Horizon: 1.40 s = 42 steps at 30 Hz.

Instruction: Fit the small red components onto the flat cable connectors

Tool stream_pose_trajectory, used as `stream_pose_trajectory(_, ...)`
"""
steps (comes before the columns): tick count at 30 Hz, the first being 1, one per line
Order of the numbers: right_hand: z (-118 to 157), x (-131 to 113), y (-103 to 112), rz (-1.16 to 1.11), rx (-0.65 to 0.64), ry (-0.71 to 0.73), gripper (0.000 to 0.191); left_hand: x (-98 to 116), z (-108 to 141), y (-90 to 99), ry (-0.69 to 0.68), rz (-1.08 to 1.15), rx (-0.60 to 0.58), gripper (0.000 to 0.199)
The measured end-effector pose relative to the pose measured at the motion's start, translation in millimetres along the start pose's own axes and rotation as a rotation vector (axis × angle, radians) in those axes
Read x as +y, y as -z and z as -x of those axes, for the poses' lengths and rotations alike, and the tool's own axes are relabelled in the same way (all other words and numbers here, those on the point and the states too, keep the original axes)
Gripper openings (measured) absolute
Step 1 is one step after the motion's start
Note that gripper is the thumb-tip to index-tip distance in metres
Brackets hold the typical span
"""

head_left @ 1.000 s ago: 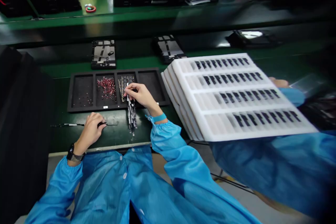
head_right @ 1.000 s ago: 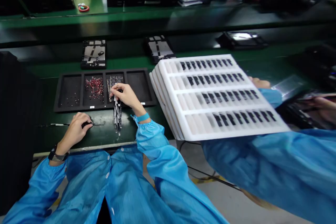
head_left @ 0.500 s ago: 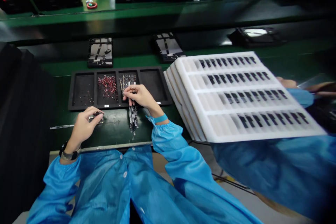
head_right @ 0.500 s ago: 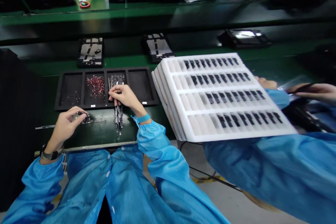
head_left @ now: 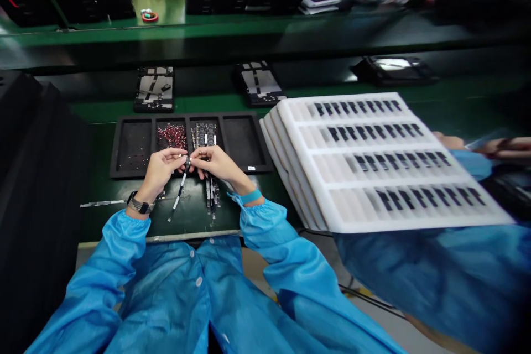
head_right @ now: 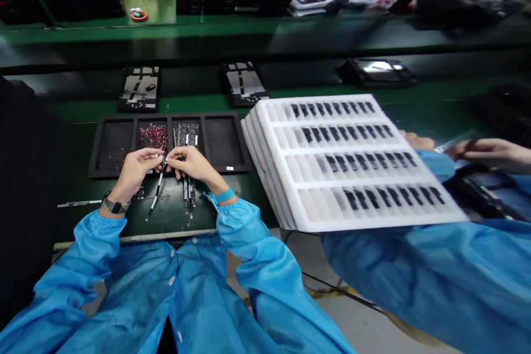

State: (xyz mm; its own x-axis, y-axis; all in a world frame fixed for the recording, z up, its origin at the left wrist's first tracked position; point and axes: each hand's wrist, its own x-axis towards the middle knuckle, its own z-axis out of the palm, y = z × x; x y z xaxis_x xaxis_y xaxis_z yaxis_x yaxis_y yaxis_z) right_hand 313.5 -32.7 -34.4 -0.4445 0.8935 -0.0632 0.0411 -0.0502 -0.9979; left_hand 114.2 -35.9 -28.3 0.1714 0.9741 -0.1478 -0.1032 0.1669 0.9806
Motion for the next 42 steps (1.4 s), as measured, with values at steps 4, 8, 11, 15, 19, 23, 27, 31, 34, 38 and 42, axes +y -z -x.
stream_pose_trajectory(4,1.6,-2.1,2.8,0.014,-0.005,0.007,0.031,-3.2,-0.4,4.2,-0.034,-0.025,0.034,0.039)
stream_pose_trajectory(8,3.1,-5.6,2.4,0.023,0.002,0.002,0.031,-3.2,-0.7,7.4,-0.048,-0.038,0.035,0.037)
stream_pose_trajectory(11,2.7,-5.2,1.8,0.028,-0.011,-0.002,0.032,-3.3,0.2,6.7,-0.041,-0.038,0.019,0.038)
stream_pose_trajectory(15,2.6,-4.0,2.2,0.037,-0.023,-0.005,0.032,-4.5,1.1,4.8,-0.041,-0.043,0.022,0.037)
stream_pose_trajectory(19,3.5,-5.6,2.5,0.044,-0.032,-0.023,0.032,-4.5,1.8,3.9,-0.036,-0.053,0.018,0.036)
stream_pose_trajectory(23,4.6,-8.2,2.9,0.047,-0.036,-0.039,0.031,-3.7,2.0,4.3,-0.040,-0.065,-0.002,0.034)
stream_pose_trajectory(27,5.4,-8.5,4.0,0.055,-0.048,-0.049,0.029,-3.7,1.5,4.8,-0.034,-0.047,-0.018,0.033)
stream_pose_trajectory(31,5.4,-7.1,4.2,0.057,-0.047,-0.040,0.028,-3.3,1.5,4.7,-0.032,-0.051,-0.011,0.032)
stream_pose_trajectory(34,5.9,-7.5,4.1,0.056,-0.057,-0.053,0.030,-2.2,1.7,5.0,-0.031,-0.063,-0.028,0.031)
stream_pose_trajectory(38,6.9,-9.2,4.7,0.041,-0.081,-0.076,0.035,-0.7,1.6,5.5,-0.008,-0.044,-0.063,0.032)
stream_pose_trajectory(42,6.6,-8.7,4.3,0.014,-0.061,-0.087,0.037,0.6,1.8,5.5,-0.003,-0.031,-0.049,0.033)
